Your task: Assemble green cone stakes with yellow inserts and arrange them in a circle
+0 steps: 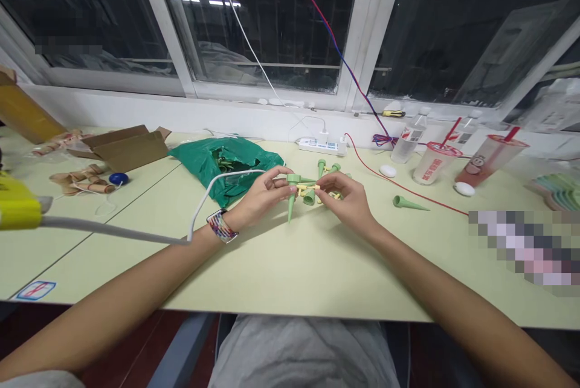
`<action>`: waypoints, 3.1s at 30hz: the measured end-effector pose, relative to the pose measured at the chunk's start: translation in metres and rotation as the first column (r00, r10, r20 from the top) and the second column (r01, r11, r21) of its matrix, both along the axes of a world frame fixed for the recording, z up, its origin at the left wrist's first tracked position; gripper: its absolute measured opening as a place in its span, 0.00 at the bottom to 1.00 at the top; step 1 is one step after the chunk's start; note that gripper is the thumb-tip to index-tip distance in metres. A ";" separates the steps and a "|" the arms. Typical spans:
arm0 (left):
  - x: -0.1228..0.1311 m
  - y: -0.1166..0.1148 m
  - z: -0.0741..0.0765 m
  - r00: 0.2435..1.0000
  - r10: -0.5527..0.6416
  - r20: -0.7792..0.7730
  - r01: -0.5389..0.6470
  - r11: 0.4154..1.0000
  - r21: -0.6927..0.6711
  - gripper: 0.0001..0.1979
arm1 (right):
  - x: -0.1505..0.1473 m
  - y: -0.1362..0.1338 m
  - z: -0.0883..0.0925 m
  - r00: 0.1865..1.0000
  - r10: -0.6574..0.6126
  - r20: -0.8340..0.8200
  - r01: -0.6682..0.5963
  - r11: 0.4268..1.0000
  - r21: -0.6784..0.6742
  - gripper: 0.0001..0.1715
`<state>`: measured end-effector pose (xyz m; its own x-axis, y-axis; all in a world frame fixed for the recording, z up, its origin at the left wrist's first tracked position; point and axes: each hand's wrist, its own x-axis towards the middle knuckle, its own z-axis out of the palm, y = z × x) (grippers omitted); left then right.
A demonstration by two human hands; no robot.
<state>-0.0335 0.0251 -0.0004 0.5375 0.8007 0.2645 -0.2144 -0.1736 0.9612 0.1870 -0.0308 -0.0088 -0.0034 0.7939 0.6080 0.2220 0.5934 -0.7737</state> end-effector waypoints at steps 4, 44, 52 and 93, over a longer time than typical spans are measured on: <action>-0.001 -0.003 -0.001 0.998 0.031 -0.049 -0.028 0.998 0.049 0.17 | -0.002 -0.005 0.003 0.995 -0.039 0.092 0.030 0.995 0.097 0.05; 0.003 -0.021 0.003 0.984 0.099 -0.150 -0.082 0.990 0.119 0.22 | -0.003 -0.013 -0.005 0.962 -0.004 0.273 -0.034 0.990 0.136 0.08; 0.004 -0.024 0.006 0.988 0.037 -0.148 -0.021 0.994 0.110 0.20 | -0.008 -0.012 -0.010 0.941 -0.072 0.329 -0.049 0.937 0.346 0.05; 0.004 -0.028 0.000 0.962 0.230 -0.145 -0.170 0.926 0.338 0.25 | -0.030 -0.021 -0.014 0.951 0.262 -0.164 -0.309 0.803 -0.509 0.25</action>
<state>-0.0292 -0.0025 0.0001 0.4370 0.7853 0.4385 0.0267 -0.4986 0.8664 0.1567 -0.0514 -0.0229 -0.2493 0.9622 0.1101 0.0289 0.1211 -0.9922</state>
